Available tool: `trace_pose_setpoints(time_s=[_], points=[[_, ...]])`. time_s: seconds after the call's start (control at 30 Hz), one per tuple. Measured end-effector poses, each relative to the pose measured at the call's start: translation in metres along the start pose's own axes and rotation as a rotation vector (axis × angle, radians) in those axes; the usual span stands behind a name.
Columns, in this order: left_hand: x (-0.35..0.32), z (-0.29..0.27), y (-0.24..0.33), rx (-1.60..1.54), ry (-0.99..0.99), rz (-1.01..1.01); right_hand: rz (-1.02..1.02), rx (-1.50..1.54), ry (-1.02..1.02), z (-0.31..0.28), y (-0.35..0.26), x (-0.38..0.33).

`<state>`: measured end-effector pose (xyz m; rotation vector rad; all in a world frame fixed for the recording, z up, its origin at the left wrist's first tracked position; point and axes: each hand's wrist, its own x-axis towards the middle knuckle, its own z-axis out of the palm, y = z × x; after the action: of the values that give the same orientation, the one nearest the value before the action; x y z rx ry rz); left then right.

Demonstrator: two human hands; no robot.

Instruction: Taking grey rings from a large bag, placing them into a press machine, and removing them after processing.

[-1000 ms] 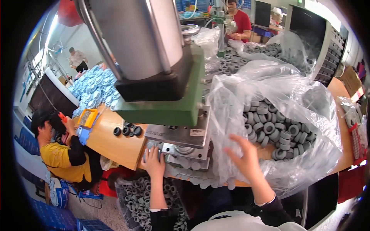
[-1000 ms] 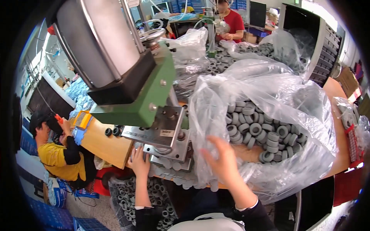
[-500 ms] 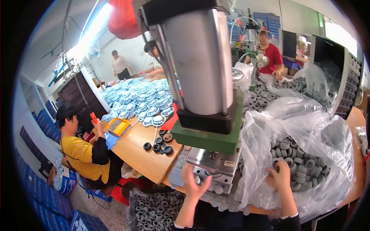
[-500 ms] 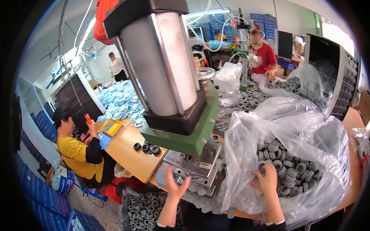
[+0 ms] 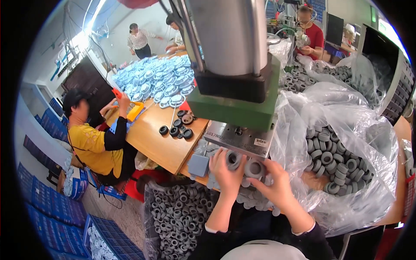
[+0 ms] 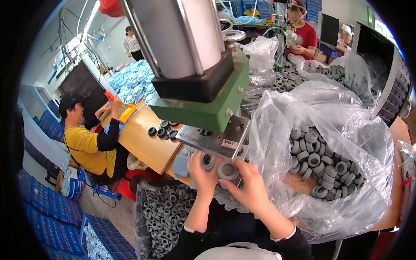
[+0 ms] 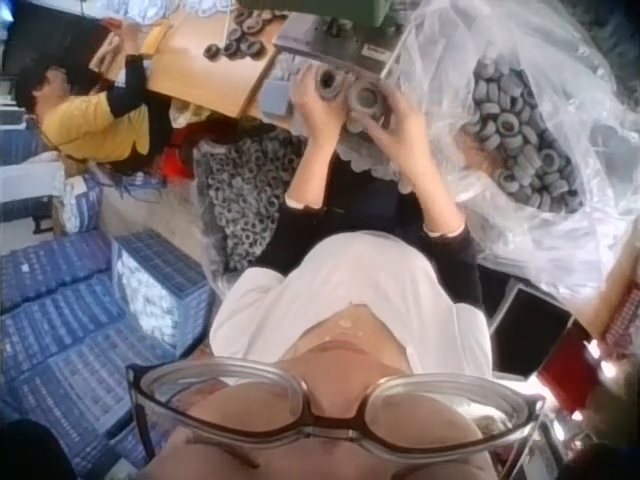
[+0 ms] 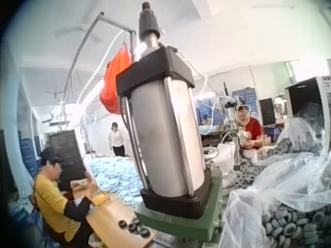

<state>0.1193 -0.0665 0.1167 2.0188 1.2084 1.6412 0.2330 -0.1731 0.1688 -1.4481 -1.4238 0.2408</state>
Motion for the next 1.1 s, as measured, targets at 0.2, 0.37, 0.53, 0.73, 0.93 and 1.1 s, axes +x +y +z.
trace_pose_setpoints(time_s=[0.2, 0.37, 0.53, 0.73, 0.93, 1.1], points=[[-0.075, -0.097, -0.102, 0.445, 0.127, -0.257, 0.139, 0.088, -0.052, 0.033, 0.006, 0.026], [-0.053, -0.086, -0.115, 0.437, -0.054, -0.152, 0.159, 0.078, 0.019, 0.034, 0.017, 0.035], [-0.003, -0.036, -0.164, 0.738, -0.536, 0.073, 0.145, 0.051, 0.176, -0.017, 0.021, 0.004], [-0.005, -0.027, -0.145, 0.668, -0.54, 0.001, 0.419, -1.053, 0.217, -0.145, 0.149, -0.036], [-0.021, -0.031, -0.134, 0.067, -0.188, 0.021, 0.364, -1.077, 0.103, -0.162, 0.167, -0.045], [-0.005, -0.003, -0.047, -0.406, -0.206, 0.081, 0.323, -0.589, 0.276, -0.166, 0.136, -0.047]])
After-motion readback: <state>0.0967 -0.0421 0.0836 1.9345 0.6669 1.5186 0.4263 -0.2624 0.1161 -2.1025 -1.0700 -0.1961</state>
